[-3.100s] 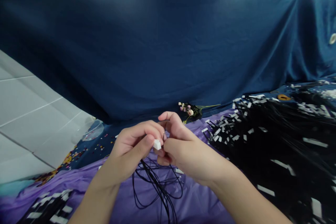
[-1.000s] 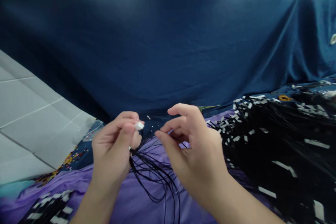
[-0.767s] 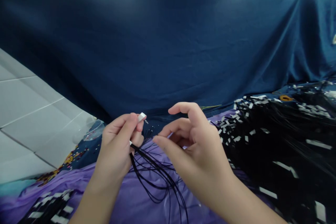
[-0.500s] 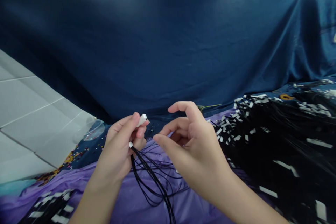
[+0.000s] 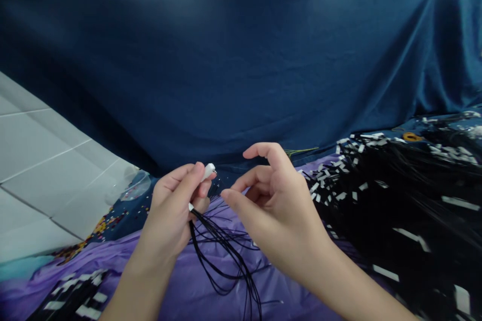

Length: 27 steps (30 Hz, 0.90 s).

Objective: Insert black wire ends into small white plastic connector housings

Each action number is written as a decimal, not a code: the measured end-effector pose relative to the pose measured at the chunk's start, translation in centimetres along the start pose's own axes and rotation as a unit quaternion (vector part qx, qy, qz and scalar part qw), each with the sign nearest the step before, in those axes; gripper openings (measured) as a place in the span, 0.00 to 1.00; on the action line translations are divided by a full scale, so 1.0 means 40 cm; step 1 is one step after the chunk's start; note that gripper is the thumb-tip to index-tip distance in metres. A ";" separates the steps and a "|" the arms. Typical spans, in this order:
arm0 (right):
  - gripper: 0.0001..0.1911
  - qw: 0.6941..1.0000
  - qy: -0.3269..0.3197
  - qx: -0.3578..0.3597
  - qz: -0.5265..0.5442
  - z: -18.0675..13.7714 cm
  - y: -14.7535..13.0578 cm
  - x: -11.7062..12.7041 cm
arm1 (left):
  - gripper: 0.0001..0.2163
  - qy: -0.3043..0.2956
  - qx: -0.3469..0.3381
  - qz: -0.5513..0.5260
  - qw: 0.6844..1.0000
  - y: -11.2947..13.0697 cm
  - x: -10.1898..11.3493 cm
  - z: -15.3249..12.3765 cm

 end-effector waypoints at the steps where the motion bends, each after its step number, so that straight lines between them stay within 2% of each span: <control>1: 0.23 1.000 0.003 0.004 -0.004 0.000 -0.003 0.002 | 0.20 0.000 -0.005 0.012 1.000 0.000 0.001 0.001; 6: 0.23 0.998 0.022 0.043 -0.043 -0.005 -0.023 0.014 | 0.20 -0.023 -0.021 0.054 0.998 -0.006 -0.004 0.007; 9: 0.22 0.990 0.045 0.096 -0.092 -0.011 -0.046 0.024 | 0.18 -0.054 -0.012 0.082 0.995 -0.013 -0.015 0.005; 12: 0.20 0.971 0.062 0.164 -0.160 -0.017 -0.074 0.027 | 0.18 -0.085 0.009 0.097 0.992 -0.019 -0.028 0.003; 17: 0.17 0.935 0.054 0.246 -0.251 -0.025 -0.102 0.013 | 0.17 -0.124 0.063 0.054 0.989 -0.039 -0.047 0.008; 27: 0.19 0.924 0.029 0.253 -0.284 -0.017 -0.103 0.014 | 0.12 -0.187 0.086 0.077 0.976 -0.050 -0.075 0.000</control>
Point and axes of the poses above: each hand's wrist, its own z-axis towards the middle knuckle, its own x-axis out of the back of the hand, y = z × x, the point moved 10 cm from there along z, towards the middle knuckle, and after that the axes turned 9 degrees about z, right-handed, at the moved point
